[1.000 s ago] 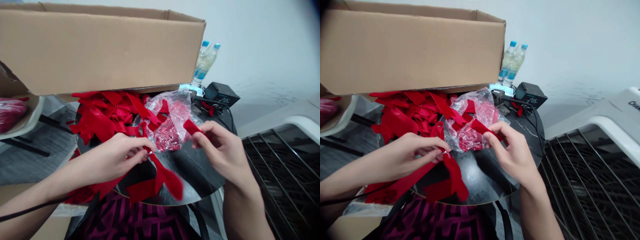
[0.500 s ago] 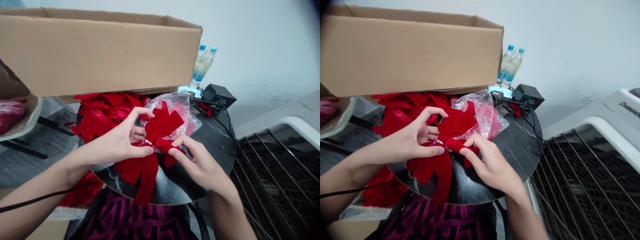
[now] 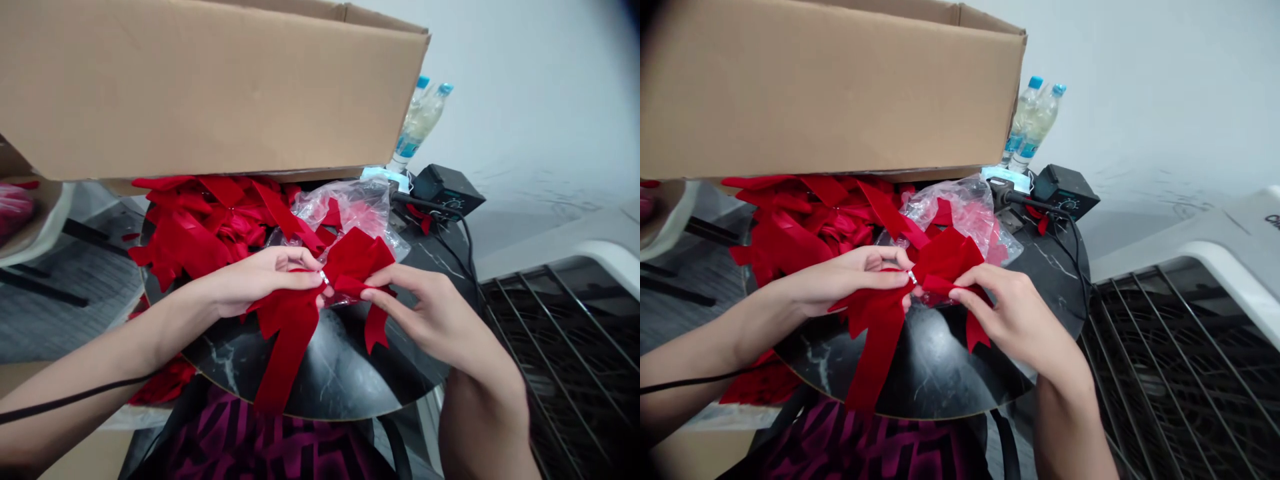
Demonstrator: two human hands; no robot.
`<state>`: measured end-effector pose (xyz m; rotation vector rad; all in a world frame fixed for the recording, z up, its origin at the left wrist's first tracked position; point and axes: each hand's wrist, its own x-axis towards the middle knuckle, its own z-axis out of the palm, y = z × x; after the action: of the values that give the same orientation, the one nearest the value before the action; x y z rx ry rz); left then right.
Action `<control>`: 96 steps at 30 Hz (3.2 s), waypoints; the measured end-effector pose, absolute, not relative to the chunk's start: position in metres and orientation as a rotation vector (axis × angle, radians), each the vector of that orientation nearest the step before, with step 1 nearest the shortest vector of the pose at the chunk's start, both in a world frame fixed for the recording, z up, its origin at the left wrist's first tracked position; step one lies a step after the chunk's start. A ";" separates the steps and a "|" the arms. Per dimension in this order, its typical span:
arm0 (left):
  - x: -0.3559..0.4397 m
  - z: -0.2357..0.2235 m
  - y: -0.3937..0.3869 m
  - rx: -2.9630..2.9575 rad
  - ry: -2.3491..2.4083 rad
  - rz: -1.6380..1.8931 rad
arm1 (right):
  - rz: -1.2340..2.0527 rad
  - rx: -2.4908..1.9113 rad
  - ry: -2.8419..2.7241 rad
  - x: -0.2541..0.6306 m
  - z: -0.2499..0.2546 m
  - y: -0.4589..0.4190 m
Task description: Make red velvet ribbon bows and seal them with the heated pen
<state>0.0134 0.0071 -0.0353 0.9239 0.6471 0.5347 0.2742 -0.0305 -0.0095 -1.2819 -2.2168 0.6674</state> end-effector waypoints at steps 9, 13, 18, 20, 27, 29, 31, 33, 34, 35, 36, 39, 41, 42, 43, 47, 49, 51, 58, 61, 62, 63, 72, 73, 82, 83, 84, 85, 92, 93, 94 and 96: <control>0.022 -0.060 0.009 1.204 0.941 0.901 | 0.694 -1.550 -1.568 0.261 -0.016 -0.075; 0.024 -0.061 0.005 1.226 0.894 0.893 | 1.009 -1.385 -1.500 0.220 -0.031 -0.063; 0.023 -0.061 0.001 1.185 0.824 0.844 | 1.137 -1.377 -1.414 0.209 -0.047 -0.045; 0.023 -0.061 0.000 1.225 0.815 0.833 | 1.158 -1.385 -1.403 0.212 -0.047 -0.045; 0.026 -0.057 -0.004 1.228 0.924 0.907 | 1.126 -1.415 -1.429 0.209 -0.044 -0.048; 0.027 -0.055 -0.005 1.220 0.954 0.931 | 1.086 -1.411 -1.421 0.207 -0.045 -0.049; 0.028 -0.054 -0.006 1.203 0.960 0.940 | 1.032 -1.401 -1.425 0.206 -0.047 -0.051; 0.028 -0.053 -0.006 1.194 0.957 0.946 | 0.988 -1.394 -1.434 0.207 -0.049 -0.052; 0.028 -0.053 -0.007 1.191 0.964 0.956 | 0.980 -1.393 -1.430 0.208 -0.050 -0.053; 0.029 -0.053 -0.007 1.188 0.976 0.971 | 0.984 -1.394 -1.416 0.208 -0.052 -0.054; 0.029 -0.053 -0.007 1.186 0.988 0.990 | 0.996 -1.393 -1.393 0.209 -0.053 -0.054; 0.029 -0.054 -0.008 1.170 1.013 1.042 | 1.047 -1.384 -1.314 0.210 -0.057 -0.054; 0.030 -0.053 -0.009 1.161 1.011 1.055 | 1.049 -1.373 -1.282 0.208 -0.058 -0.054; 0.030 -0.052 -0.009 1.159 1.013 1.059 | 1.039 -1.364 -1.272 0.206 -0.059 -0.054; 0.030 -0.051 -0.009 1.161 1.018 1.063 | 1.024 -1.351 -1.261 0.204 -0.059 -0.055; 0.031 -0.048 -0.009 1.171 1.016 1.092 | 0.942 -1.275 -1.190 0.197 -0.060 -0.055; 0.032 -0.049 -0.009 1.142 1.003 1.107 | 0.920 -1.257 -1.160 0.195 -0.060 -0.055; 0.032 -0.051 -0.009 1.094 1.001 1.107 | 0.917 -1.258 -1.149 0.195 -0.060 -0.055; 0.032 -0.052 -0.010 1.159 1.022 1.129 | 0.944 -1.244 -1.091 0.195 -0.061 -0.054; 0.030 -0.052 -0.009 1.183 1.012 1.122 | 0.941 -1.249 -1.063 0.194 -0.061 -0.054; 0.030 -0.052 -0.009 1.187 1.011 1.116 | 0.940 -1.253 -1.060 0.194 -0.061 -0.054; 0.030 -0.052 -0.009 1.194 1.016 1.110 | 0.942 -1.260 -1.058 0.194 -0.061 -0.054; 0.032 -0.052 -0.012 1.286 1.128 1.150 | 0.977 -1.280 -1.048 0.193 -0.058 -0.054; 0.032 -0.053 -0.011 1.265 1.119 1.148 | 0.981 -1.280 -1.046 0.193 -0.058 -0.054; 0.025 -0.057 0.001 0.683 0.808 0.856 | 0.931 -1.190 -1.124 0.194 -0.060 -0.060; 0.024 -0.057 0.002 0.671 0.787 0.837 | 0.918 -1.182 -1.163 0.195 -0.060 -0.060; 0.023 -0.058 0.003 0.662 0.765 0.821 | 0.907 -1.182 -1.203 0.197 -0.059 -0.061; 0.023 -0.058 0.004 0.656 0.741 0.805 | 0.896 -1.184 -1.240 0.199 -0.059 -0.061; 0.021 -0.059 0.004 0.701 0.581 0.757 | 0.883 -1.148 -1.391 0.208 -0.059 -0.061; 0.021 -0.060 0.004 0.716 0.593 0.746 | 0.881 -1.138 -1.403 0.209 -0.060 -0.061; 0.022 -0.061 0.004 0.729 0.611 0.736 | 0.873 -1.127 -1.414 0.209 -0.060 -0.061; 0.022 -0.063 0.004 0.754 0.649 0.736 | 0.848 -1.108 -1.437 0.209 -0.060 -0.061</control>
<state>0.0215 0.0045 -0.0633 0.7539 0.6491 0.7363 0.2092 -0.0606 -0.0603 -1.1083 -1.4372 0.8481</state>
